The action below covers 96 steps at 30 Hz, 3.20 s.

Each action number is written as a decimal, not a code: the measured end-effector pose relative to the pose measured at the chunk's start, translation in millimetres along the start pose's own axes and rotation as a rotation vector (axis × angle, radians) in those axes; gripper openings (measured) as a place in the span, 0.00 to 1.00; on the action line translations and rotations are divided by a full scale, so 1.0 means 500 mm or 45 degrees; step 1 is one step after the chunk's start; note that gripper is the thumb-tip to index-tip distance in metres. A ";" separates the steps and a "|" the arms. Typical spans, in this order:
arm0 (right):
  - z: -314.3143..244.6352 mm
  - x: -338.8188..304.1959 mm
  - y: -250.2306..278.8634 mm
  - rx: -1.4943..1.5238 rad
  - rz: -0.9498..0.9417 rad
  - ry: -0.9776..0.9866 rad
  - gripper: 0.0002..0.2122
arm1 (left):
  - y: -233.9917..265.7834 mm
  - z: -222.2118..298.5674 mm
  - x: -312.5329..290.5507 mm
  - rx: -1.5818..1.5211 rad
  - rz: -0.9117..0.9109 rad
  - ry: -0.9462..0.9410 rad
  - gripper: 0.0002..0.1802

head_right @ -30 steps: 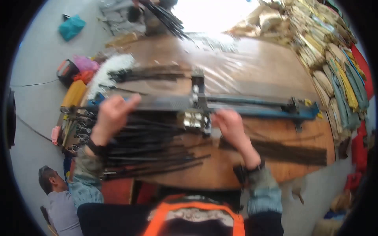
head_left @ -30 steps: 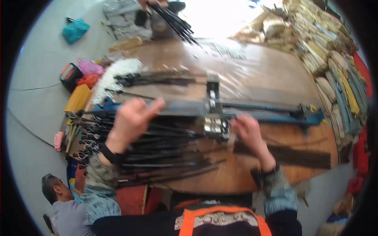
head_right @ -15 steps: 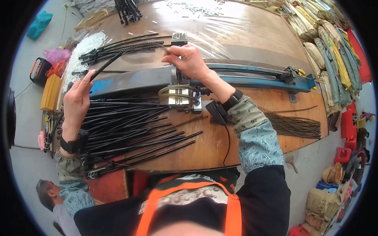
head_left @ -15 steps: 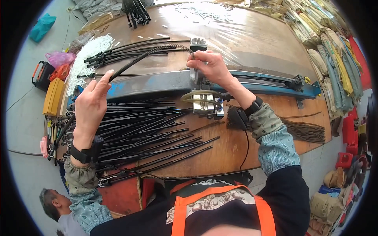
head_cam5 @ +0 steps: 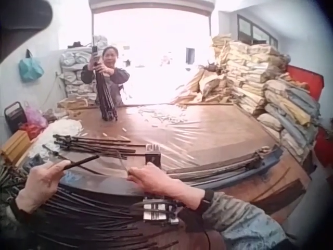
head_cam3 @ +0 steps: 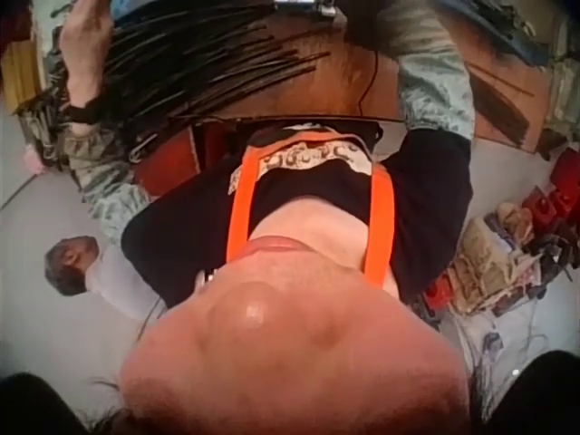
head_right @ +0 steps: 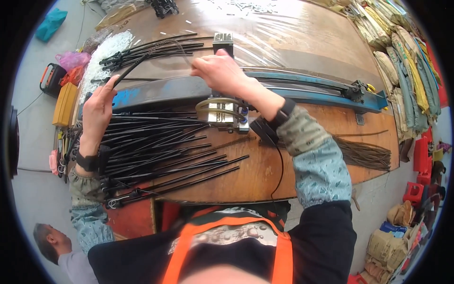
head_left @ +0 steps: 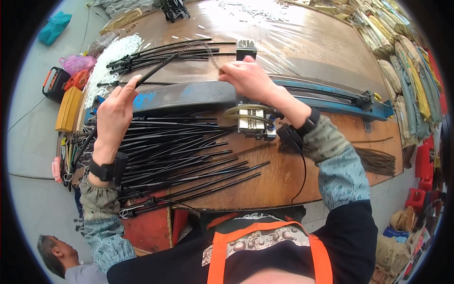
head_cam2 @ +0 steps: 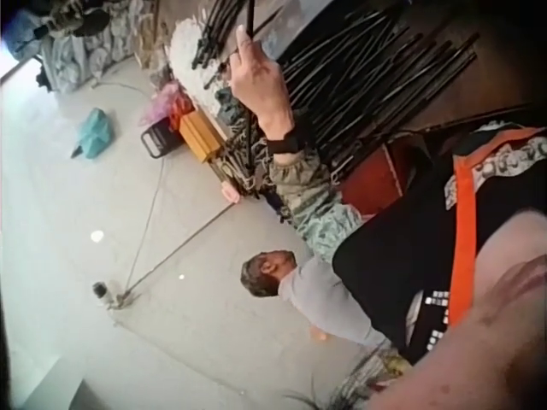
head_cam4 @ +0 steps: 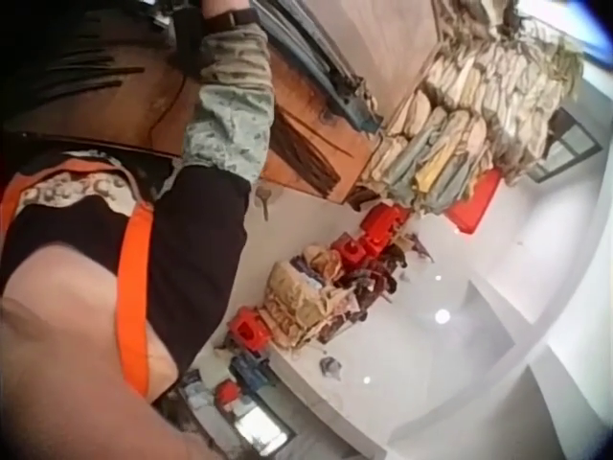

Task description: Assembling the components of windshield wiper blades using an assembly fixture.

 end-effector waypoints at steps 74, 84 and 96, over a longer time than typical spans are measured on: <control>0.022 -0.525 -0.003 -0.057 -0.325 -0.920 0.04 | -0.174 0.417 -0.185 -0.038 -0.696 -0.140 0.08; -0.132 -0.513 -0.073 0.692 -0.574 -0.582 0.08 | -0.294 0.489 -0.284 -0.575 -0.510 0.080 0.05; -0.159 -0.582 -0.031 0.731 0.282 -0.467 0.08 | -0.227 0.570 -0.217 -0.582 -0.540 -0.203 0.10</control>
Point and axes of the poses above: each hand's wrist, its own x-axis towards the middle knuckle, its own y-axis out of the back of the hand, z = x × y, the point moved 6 cm from there along x, towards the middle knuckle, and after that the axes turned 12 degrees about -z, right-handed, at the moved point
